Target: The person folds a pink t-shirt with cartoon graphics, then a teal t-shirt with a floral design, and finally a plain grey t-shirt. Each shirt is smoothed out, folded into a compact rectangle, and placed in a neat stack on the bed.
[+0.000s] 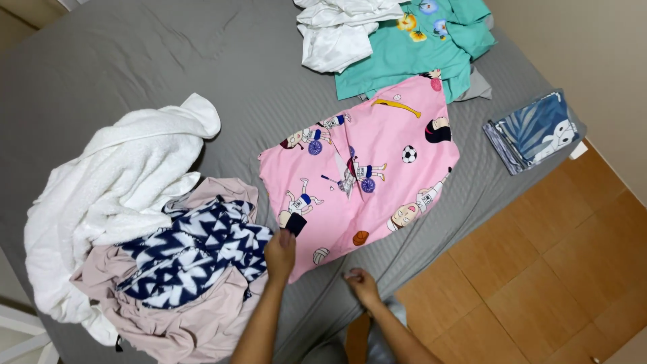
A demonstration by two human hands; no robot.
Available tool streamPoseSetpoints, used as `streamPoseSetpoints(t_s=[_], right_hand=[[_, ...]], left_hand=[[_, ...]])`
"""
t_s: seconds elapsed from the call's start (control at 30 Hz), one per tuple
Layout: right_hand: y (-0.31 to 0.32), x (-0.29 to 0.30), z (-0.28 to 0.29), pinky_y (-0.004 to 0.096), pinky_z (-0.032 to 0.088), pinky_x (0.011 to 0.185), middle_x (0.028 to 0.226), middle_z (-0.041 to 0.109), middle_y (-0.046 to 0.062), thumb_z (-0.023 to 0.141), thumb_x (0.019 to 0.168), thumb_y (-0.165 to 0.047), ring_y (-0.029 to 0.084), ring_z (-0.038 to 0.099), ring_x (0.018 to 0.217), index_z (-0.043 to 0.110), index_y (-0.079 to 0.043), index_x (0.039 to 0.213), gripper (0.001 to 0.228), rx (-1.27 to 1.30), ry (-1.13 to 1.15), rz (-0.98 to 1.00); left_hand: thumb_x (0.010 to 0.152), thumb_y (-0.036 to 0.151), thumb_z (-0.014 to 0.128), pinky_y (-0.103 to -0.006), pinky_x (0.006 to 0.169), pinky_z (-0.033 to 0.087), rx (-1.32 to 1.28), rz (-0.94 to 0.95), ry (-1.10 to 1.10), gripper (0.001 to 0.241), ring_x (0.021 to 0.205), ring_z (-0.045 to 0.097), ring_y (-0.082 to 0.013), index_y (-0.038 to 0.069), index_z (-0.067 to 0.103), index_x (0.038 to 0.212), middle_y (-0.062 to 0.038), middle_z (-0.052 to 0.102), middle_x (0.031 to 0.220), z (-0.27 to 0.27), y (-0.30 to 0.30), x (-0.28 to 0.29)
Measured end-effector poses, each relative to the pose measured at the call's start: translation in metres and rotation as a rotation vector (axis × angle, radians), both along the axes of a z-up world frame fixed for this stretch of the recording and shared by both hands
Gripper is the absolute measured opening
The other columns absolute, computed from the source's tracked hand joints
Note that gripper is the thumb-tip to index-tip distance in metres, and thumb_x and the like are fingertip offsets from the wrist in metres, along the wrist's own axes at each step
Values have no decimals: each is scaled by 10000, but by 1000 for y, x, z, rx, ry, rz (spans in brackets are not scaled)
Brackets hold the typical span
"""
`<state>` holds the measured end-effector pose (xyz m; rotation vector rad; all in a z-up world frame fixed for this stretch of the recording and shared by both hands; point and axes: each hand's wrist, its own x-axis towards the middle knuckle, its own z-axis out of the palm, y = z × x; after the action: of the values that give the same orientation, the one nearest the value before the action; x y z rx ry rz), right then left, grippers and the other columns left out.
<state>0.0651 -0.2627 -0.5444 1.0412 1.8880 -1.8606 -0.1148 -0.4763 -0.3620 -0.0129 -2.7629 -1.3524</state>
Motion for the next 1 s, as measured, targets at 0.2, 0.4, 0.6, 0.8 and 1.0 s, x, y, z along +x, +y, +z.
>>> streamPoseSetpoints(t_s=[0.2,0.4,0.6,0.8,1.0], right_hand=[[-91,-55,57,351,478,693,914,646,28,861,828,-404,154,581,796,638,-47,1144,526,-359,-114,-37],[-137,-79,41,328,506,711,947,699,15,823,826,-307,142,619,808,728,-71,1067,350,-419,-18,-174],[-94,-50,130,329,560,714,961,750,4,707,845,-194,144,690,824,699,-99,1122,294,-653,-11,-431],[-66,60,119,306,440,529,789,644,36,772,878,-157,133,546,586,668,-10,1145,322,-516,86,-414],[-10,157,267,301,515,627,909,736,84,739,819,-78,158,653,714,610,-16,1205,412,-550,36,-530]], left_hand=[[880,61,633,-464,937,515,-83,88,161,332,1051,654,-433,-52,624,1192,-256,684,1127,-78,-19,-198],[784,-90,515,-500,1086,410,-447,-139,365,676,1273,548,-491,-37,521,1459,-296,577,1431,-119,-18,-301],[804,144,739,-491,968,462,-453,-222,-253,631,1172,581,-436,111,533,1400,-235,629,1278,-90,-9,-277],[875,110,704,-346,695,515,192,-172,-148,194,791,621,-175,-11,657,1019,-87,682,888,-74,-53,-211],[907,75,682,-360,406,385,359,118,-545,200,508,498,-202,12,584,1070,-76,571,748,108,-105,-8]])
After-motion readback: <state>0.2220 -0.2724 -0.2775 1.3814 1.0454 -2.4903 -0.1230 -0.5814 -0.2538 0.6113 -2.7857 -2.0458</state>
